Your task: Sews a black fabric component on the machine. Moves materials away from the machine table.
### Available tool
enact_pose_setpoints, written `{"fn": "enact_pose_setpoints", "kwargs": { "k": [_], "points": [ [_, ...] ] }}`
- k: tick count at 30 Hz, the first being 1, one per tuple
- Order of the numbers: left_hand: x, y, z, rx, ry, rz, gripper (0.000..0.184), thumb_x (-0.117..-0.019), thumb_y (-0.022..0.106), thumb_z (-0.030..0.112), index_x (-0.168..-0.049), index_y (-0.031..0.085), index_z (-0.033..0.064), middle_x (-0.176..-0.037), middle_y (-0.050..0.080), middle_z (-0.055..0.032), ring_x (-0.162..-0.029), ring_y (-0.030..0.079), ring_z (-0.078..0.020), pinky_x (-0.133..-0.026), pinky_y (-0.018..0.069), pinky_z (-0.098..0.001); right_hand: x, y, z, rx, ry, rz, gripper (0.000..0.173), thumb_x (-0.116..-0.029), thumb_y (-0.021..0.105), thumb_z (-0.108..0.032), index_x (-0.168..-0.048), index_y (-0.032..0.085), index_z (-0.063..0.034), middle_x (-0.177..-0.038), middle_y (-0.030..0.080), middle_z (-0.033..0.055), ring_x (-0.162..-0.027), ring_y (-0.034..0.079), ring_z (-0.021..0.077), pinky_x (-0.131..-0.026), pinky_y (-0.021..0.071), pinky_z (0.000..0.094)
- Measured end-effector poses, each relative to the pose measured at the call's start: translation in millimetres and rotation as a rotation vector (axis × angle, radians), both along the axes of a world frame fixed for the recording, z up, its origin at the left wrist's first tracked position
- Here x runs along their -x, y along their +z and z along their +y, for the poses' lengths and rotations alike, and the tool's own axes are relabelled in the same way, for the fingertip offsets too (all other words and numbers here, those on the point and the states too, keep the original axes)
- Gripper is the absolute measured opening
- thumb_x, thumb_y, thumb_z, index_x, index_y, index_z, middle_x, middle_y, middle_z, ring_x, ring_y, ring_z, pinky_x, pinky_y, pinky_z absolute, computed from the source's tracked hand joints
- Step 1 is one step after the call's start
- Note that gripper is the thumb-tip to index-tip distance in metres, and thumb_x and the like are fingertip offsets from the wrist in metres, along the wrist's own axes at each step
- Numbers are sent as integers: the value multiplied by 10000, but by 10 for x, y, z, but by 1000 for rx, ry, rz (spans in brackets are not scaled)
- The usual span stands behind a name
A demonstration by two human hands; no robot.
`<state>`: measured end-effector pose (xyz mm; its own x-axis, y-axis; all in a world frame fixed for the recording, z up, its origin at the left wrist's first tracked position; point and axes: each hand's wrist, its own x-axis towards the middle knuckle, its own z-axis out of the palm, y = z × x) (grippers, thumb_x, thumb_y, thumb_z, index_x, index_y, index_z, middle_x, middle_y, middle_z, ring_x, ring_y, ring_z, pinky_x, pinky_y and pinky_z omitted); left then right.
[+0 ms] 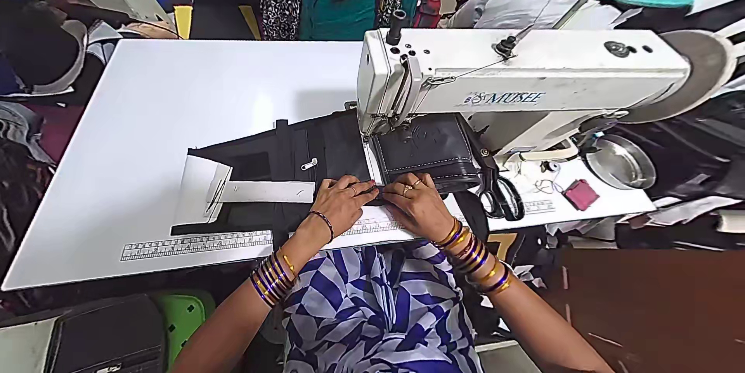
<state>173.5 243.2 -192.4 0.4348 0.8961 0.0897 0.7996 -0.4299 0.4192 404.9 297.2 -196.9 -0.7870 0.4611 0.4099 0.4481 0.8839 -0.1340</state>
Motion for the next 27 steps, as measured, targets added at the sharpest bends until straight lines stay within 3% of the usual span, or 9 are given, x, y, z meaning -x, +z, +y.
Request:
{"fn": "enact_pose_setpoints", "kwargs": {
  "k": [2,7,10,14,17,19,21,24,27],
  "points": [
    [41,-20,85,-55,-1,23,417,-977,530,35,-1317,714,191,-1419,642,-6,-1353,546,-306,-938,445,-588,62,-13,69,-15,-5,19,214,-909,607,-180,-957,798,-96,-1042,760,63,-1030,669,303,-810,452,495],
    [192,-93,278,-150,-34,21,320,-1038,541,188,-1302,723,186,-1397,658,-7,-1312,582,-292,-928,461,-569,206,-46,228,-49,-25,87,169,-866,632,-127,-898,793,-89,-1006,764,59,-982,678,287,-777,451,482],
    [241,-104,359,-165,-19,3,311,-1039,545,205,-1284,732,170,-1392,661,-11,-1301,593,-300,-931,462,-571,279,-72,294,-49,-44,110,167,-859,633,-107,-897,794,-80,-1014,766,69,-986,683,296,-774,460,488],
    [261,-116,456,-212,-10,-44,330,-1018,522,176,-1263,741,151,-1343,691,-50,-1260,619,-362,-930,465,-627,290,-83,310,32,-64,117,242,-871,587,-24,-992,794,-60,-1084,767,88,-1089,689,318,-913,496,539],
    [256,-106,500,-215,1,-40,353,-990,532,120,-1285,726,121,-1361,678,-78,-1264,609,-400,-941,447,-647,47,41,240,179,-2,255,248,-909,562,-9,-1020,783,-6,-1129,761,141,-1157,682,335,-1039,481,500],
    [252,-116,534,-221,19,-43,347,-987,534,102,-1272,732,106,-1358,679,-88,-1262,608,-415,-932,442,-652,-297,137,137,188,-181,459,219,-896,577,-22,-962,783,15,-1012,775,141,-1014,728,270,-948,550,422],
    [254,-120,564,-232,27,-43,342,-989,529,103,-1260,738,100,-1352,682,-94,-1256,611,-418,-927,441,-650,-820,260,100,198,-636,516,162,-898,620,-19,-947,760,44,-904,748,164,-831,722,252,-763,583,416],
    [255,-116,599,-231,23,-41,349,-991,517,100,-1263,736,97,-1353,680,-104,-1248,612,-423,-928,439,-643,-1667,447,235,270,-1109,294,222,-964,602,-7,-1141,713,70,-1091,704,284,-969,699,432,-856,539,599],
    [257,-116,622,-233,35,-36,352,-994,511,94,-1265,735,101,-1355,679,-98,-1253,612,-411,-939,437,-635,-2081,360,313,326,-1162,194,255,-964,683,-86,-1188,686,37,-1194,632,319,-1039,642,496,-878,499,655]
  ]
}}
